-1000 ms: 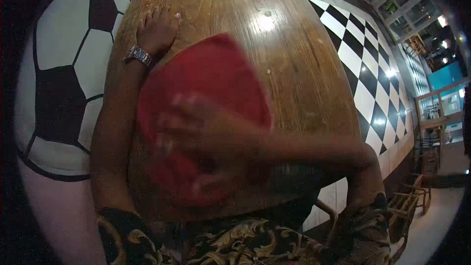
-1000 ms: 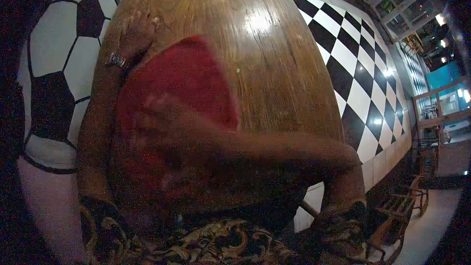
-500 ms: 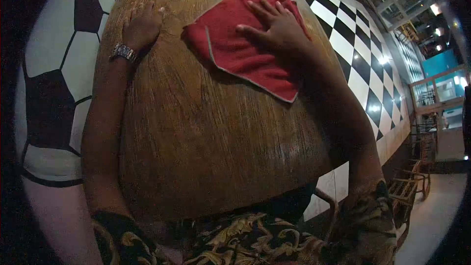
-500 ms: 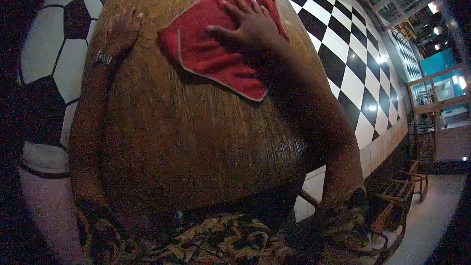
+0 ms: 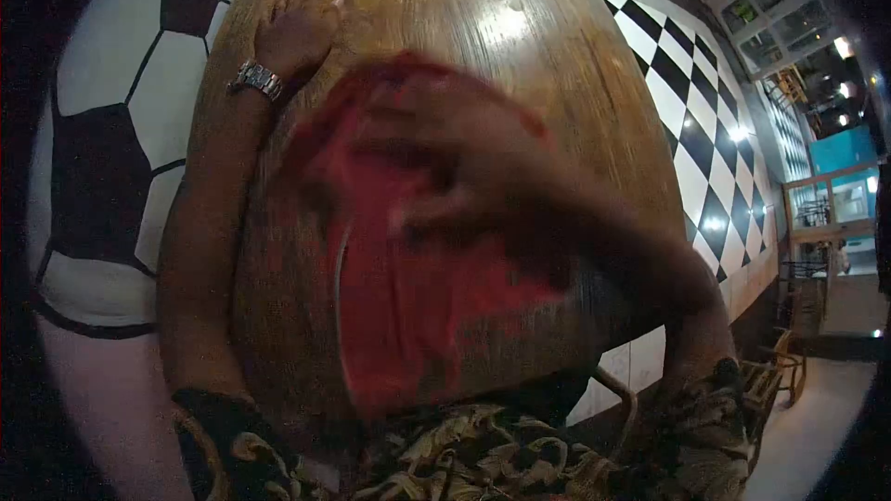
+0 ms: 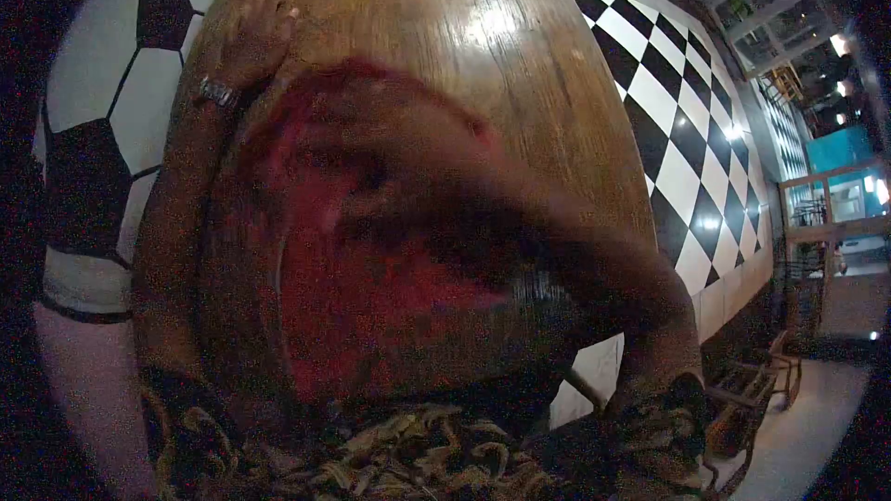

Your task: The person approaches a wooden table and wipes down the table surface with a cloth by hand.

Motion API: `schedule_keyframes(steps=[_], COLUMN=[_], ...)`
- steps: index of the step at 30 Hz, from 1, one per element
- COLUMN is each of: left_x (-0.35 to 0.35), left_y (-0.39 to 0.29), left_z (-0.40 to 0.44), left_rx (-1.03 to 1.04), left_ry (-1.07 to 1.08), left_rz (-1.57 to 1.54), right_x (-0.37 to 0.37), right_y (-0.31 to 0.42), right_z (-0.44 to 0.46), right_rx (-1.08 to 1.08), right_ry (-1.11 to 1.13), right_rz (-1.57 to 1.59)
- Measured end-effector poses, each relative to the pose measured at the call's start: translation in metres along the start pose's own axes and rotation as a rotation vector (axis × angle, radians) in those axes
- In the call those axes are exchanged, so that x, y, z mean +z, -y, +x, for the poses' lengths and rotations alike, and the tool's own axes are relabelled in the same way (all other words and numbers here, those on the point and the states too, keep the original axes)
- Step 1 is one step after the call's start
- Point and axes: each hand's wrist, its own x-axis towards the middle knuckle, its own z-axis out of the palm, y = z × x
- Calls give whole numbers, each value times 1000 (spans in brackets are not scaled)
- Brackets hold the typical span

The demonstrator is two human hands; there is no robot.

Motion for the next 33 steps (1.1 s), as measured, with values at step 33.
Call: schedule_keyframes(steps=[33], left_x=[-19], left_y=[-20], left_z=[8], left_rx=[-402], left_ry=[54], left_rz=[-324], right_x=[-25], right_y=[-75], right_z=[-18], right_rx=[575], right_ry=[-15], right_rz=[-435])
